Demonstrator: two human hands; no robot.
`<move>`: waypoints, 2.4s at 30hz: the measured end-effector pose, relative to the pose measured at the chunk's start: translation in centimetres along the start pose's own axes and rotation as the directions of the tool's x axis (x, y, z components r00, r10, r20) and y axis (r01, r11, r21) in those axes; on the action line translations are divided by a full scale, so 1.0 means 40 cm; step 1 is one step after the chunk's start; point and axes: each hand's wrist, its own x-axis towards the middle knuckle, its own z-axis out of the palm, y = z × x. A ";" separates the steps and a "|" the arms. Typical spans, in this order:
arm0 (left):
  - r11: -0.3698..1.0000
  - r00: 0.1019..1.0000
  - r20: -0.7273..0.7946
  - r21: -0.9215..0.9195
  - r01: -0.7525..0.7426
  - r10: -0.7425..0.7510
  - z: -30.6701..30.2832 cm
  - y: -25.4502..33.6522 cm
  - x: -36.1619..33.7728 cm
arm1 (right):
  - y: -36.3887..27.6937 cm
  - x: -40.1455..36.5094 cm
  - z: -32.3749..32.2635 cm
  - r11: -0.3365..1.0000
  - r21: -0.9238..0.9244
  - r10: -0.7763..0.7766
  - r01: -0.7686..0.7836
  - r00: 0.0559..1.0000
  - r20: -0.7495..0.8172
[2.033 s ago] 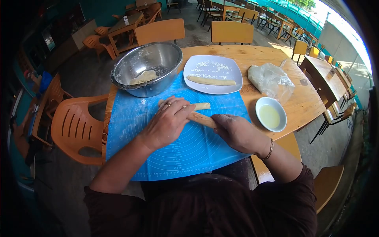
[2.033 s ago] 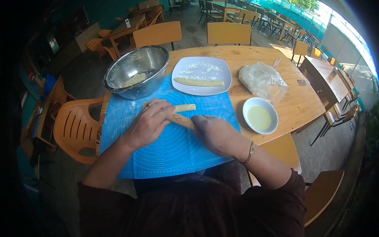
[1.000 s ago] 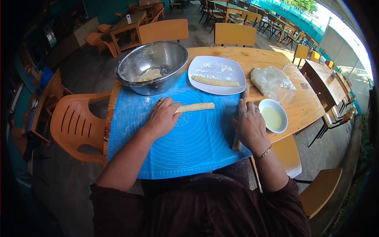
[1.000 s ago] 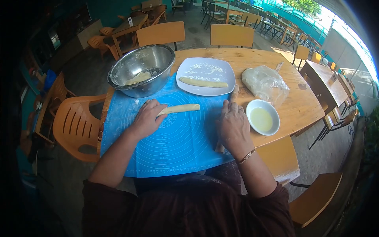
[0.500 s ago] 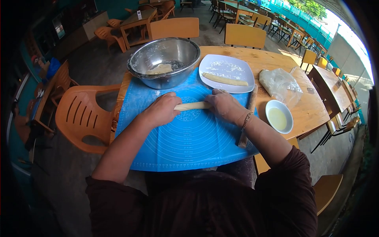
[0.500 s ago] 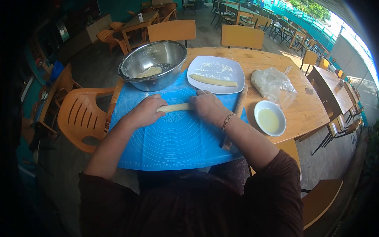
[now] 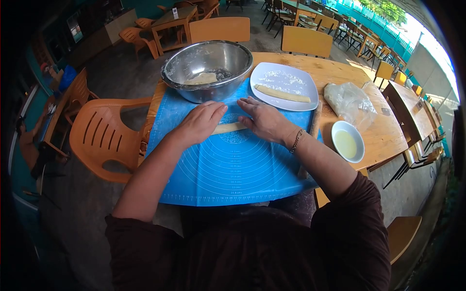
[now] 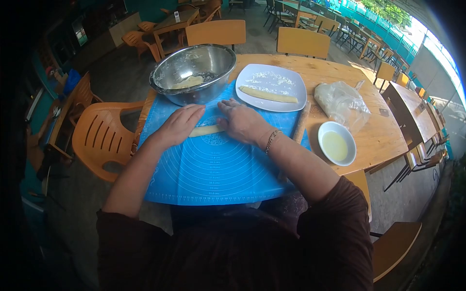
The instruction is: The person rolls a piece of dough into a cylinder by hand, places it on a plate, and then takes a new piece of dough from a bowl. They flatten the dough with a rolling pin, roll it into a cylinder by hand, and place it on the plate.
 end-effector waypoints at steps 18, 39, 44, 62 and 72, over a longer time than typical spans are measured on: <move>0.804 0.899 0.197 0.402 -0.438 0.392 0.116 0.067 -0.277 | -0.147 -0.324 -0.046 0.993 -0.106 -0.021 0.053 0.958 0.285; 0.783 0.923 0.085 0.504 -0.365 0.375 0.245 0.088 -0.237 | -0.152 -0.321 0.035 0.931 -0.323 -0.114 0.167 0.978 0.177; 0.865 0.993 0.051 0.487 -0.119 0.108 0.193 0.081 -0.105 | -0.083 -0.190 0.045 0.939 -0.343 0.036 0.028 0.983 0.179; 0.960 0.989 -0.009 0.243 -0.138 0.144 0.060 0.042 -0.097 | -0.118 -0.249 0.011 0.995 -0.043 -0.088 0.087 0.996 -0.014; 0.819 0.994 0.074 0.563 -0.111 0.083 0.112 -0.043 -0.151 | -0.096 -0.252 -0.008 0.994 -0.030 -0.106 0.110 0.988 0.115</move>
